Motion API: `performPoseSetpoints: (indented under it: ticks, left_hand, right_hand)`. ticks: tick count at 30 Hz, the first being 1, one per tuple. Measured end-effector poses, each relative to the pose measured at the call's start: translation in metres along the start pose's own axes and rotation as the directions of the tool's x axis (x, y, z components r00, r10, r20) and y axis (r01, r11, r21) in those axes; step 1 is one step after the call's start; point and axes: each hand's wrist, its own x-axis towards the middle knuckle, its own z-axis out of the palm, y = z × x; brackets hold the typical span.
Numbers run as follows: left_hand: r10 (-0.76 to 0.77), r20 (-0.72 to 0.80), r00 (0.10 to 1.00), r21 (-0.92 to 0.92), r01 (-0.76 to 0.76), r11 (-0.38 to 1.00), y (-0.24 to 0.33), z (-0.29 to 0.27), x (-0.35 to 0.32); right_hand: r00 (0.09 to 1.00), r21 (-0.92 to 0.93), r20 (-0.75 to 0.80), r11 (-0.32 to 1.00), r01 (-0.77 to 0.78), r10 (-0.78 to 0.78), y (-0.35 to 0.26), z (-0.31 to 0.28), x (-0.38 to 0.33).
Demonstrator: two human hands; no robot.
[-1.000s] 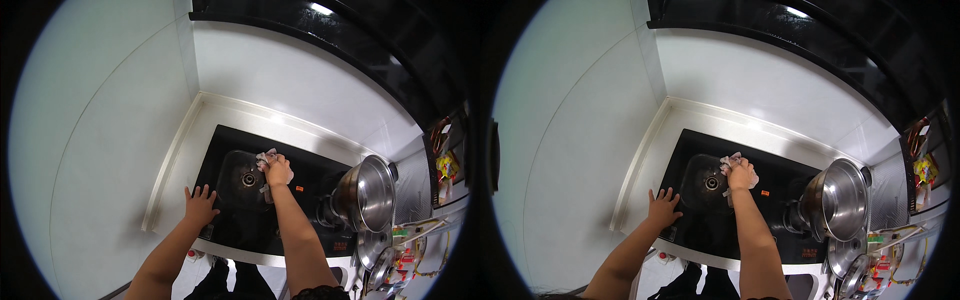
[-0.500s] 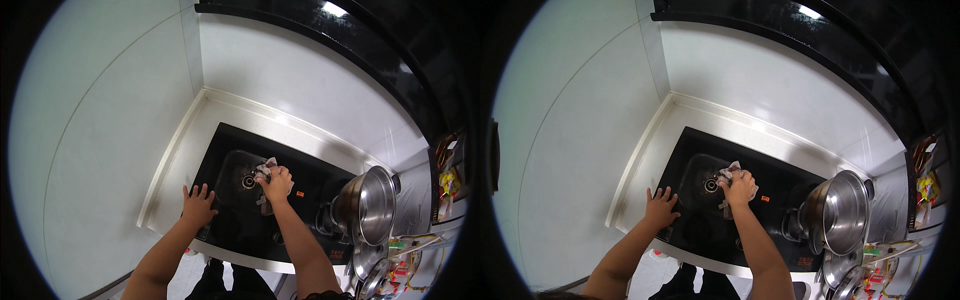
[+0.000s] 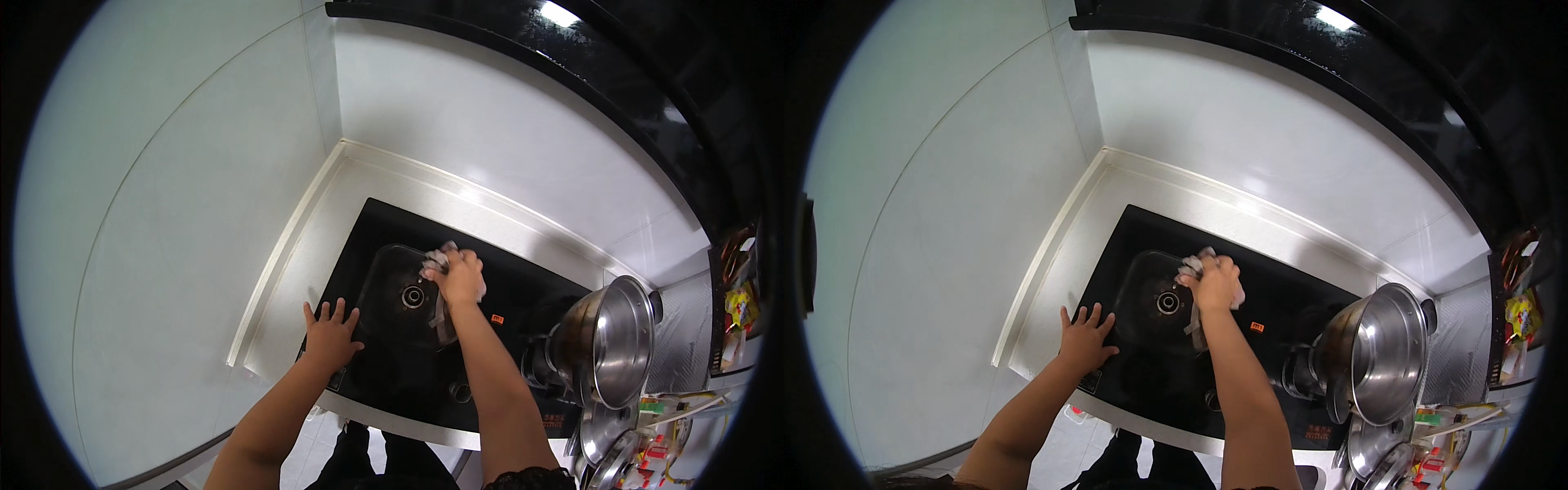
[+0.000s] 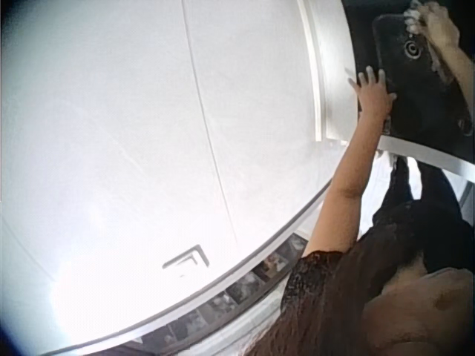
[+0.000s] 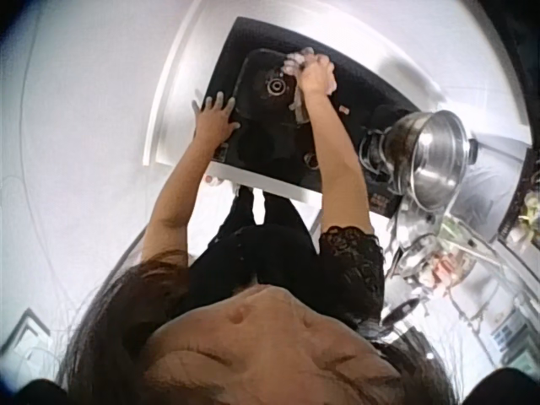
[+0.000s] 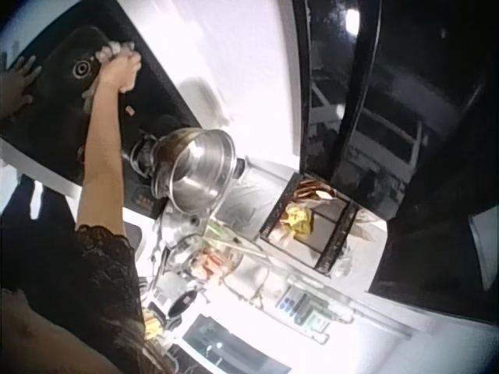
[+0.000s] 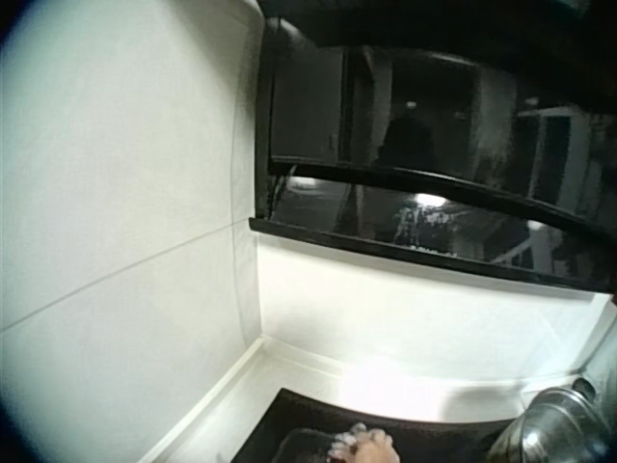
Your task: The person cleans a gas stove by removing the burner grate and burner cap, wiping the stovetop surface with a cloth, and then reassembling the components. The person also wipes the control knobs and the surrounding countertop area.
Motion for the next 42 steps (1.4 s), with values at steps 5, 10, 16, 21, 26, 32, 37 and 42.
performPoseSetpoints:
  ticks: [5, 10, 16, 21, 26, 32, 37, 42]
  left_hand:
    - [-0.001, 0.036, 0.999, 0.007, 0.001, 1.0, 0.002, -0.003, 0.003]
    - [-0.003, 0.066, 0.998, 0.0, 0.003, 1.0, 0.002, -0.008, 0.002]
    - [-0.01, 0.061, 0.998, -0.001, 0.01, 1.0, 0.004, -0.007, 0.004]
    - [-0.025, 0.08, 0.997, -0.003, 0.025, 1.0, 0.0, -0.008, 0.004]
    - [-0.018, 0.083, 0.996, -0.022, 0.02, 1.0, 0.002, -0.012, 0.005]
    - [-0.02, 0.073, 0.997, -0.019, 0.022, 1.0, 0.005, -0.011, 0.005]
    - [-0.026, 0.063, 0.998, 0.025, 0.024, 0.999, 0.0, -0.005, 0.003]
    - [0.003, 0.045, 0.999, 0.039, -0.005, 0.999, 0.002, -0.004, 0.008]
  right_hand:
    - [0.848, -0.053, 0.455, 0.943, 0.329, -0.271, -0.031, 0.009, 0.041]
    - [0.782, -0.124, 0.575, 0.92, 0.372, -0.239, -0.017, -0.012, 0.065]
    - [0.707, -0.148, 0.626, 0.839, 0.523, -0.33, -0.042, -0.002, 0.069]
    - [0.709, -0.17, 0.624, 0.828, 0.534, -0.329, -0.06, 0.0, 0.055]
    - [0.805, -0.128, 0.535, 0.916, 0.38, -0.259, -0.004, -0.002, 0.089]
    - [0.953, -0.035, 0.154, 0.963, 0.268, -0.26, 0.039, 0.003, 0.026]
    - [0.859, -0.039, 0.374, 0.919, 0.392, -0.35, 0.036, -0.023, -0.007]
    - [0.88, -0.08, 0.217, 0.891, 0.447, -0.422, 0.011, -0.001, 0.026]
